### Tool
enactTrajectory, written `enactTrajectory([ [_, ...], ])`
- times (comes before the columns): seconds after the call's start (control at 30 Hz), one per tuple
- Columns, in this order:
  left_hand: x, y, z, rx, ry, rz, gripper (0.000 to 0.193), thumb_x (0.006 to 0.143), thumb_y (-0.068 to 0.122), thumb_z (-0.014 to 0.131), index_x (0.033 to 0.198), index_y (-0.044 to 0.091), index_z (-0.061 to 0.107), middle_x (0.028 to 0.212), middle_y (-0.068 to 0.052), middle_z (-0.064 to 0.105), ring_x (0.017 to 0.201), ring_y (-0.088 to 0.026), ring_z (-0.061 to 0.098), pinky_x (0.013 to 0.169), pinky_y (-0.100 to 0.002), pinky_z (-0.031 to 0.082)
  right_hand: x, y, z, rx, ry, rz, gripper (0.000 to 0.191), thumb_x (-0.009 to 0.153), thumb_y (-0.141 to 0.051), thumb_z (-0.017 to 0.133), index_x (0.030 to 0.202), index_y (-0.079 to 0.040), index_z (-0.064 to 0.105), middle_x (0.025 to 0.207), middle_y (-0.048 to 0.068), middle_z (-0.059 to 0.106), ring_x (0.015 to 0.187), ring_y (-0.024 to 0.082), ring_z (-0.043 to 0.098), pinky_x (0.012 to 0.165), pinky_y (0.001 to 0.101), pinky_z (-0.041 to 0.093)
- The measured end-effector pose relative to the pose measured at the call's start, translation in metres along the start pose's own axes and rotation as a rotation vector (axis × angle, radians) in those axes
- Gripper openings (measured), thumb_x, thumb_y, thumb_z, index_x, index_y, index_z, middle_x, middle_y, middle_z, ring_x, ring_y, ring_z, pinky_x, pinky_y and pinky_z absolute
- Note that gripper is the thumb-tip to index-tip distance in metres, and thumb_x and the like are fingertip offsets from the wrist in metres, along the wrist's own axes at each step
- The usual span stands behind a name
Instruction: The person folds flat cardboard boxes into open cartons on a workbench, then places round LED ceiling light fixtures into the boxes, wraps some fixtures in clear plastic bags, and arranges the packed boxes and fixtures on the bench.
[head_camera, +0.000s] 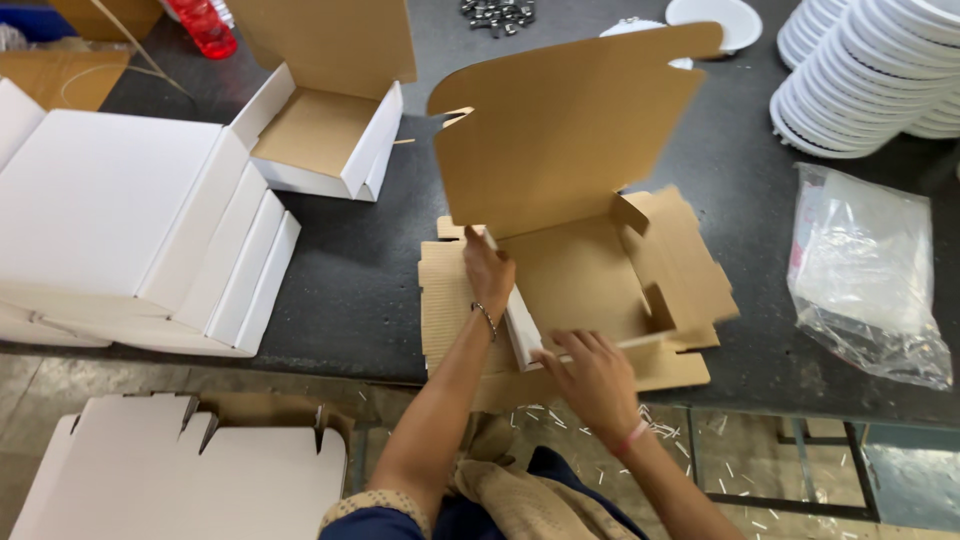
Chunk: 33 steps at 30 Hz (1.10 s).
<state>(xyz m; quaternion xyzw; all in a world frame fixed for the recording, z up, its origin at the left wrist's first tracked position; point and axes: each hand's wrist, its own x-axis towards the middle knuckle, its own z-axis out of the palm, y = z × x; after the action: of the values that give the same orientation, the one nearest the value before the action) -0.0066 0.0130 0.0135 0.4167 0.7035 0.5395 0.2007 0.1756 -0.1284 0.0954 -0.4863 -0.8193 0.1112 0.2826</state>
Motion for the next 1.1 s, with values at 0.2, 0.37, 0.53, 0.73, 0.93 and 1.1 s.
enactTrajectory([
  [0.2,-0.013,-0.010,0.007,0.107,0.270,0.147,0.054,0.082,0.003,0.068,0.128,-0.009,0.042,0.117,-0.033,0.056,0.109,-0.050,0.057,0.097,-0.056,0.044,0.025,-0.011,0.047,-0.109,-0.152,0.165,0.041,0.085,-0.019,0.068,0.121,-0.004,0.059,0.116,0.012,0.065,0.110,0.032,0.063,0.084,0.0448,0.054],
  [0.37,-0.095,0.000,-0.046,-0.330,0.029,-0.034,0.037,0.106,0.032,0.064,0.114,-0.003,0.052,0.102,-0.020,0.061,0.094,-0.037,0.063,0.085,-0.046,0.054,0.004,0.043,0.028,-0.191,-0.170,0.137,0.037,0.087,-0.005,0.060,0.124,-0.010,0.060,0.114,0.008,0.066,0.108,0.029,0.064,0.085,0.0428,0.054],
  [0.53,-0.156,0.039,-0.069,0.143,-0.308,0.772,0.038,0.094,0.029,0.066,0.119,0.000,0.060,0.114,-0.018,0.065,0.110,-0.034,0.062,0.093,-0.045,0.052,-0.010,0.086,-0.006,-0.174,-0.224,0.145,0.042,0.081,-0.001,0.060,0.120,-0.015,0.066,0.107,0.006,0.067,0.100,0.030,0.065,0.083,0.0421,0.053],
  [0.73,-0.096,0.055,-0.041,0.463,-0.423,0.821,0.049,0.078,0.053,0.076,0.087,0.006,0.067,0.094,-0.011,0.066,0.098,-0.032,0.063,0.091,-0.046,0.050,-0.001,0.085,0.001,-0.193,-0.135,0.025,0.021,0.084,-0.019,0.070,0.101,-0.010,0.063,0.098,0.008,0.065,0.096,0.028,0.065,0.080,0.0425,0.053],
  [0.93,-0.076,0.044,-0.030,0.458,-0.515,0.899,0.058,0.076,0.066,0.072,0.074,0.008,0.067,0.084,-0.009,0.067,0.084,-0.029,0.067,0.074,-0.044,0.050,0.008,0.093,0.013,-0.257,-0.121,0.088,0.013,0.083,-0.020,0.068,0.093,-0.014,0.062,0.092,0.004,0.065,0.094,0.026,0.068,0.071,0.0429,0.054],
  [1.1,-0.064,0.040,-0.021,0.452,-0.649,0.841,0.065,0.083,0.073,0.067,0.068,0.011,0.070,0.073,-0.009,0.065,0.073,-0.030,0.067,0.067,-0.044,0.053,0.007,0.109,0.023,-0.317,-0.234,0.125,0.004,0.090,-0.020,0.065,0.089,-0.017,0.063,0.087,0.005,0.067,0.087,0.028,0.071,0.069,0.0452,0.055],
])
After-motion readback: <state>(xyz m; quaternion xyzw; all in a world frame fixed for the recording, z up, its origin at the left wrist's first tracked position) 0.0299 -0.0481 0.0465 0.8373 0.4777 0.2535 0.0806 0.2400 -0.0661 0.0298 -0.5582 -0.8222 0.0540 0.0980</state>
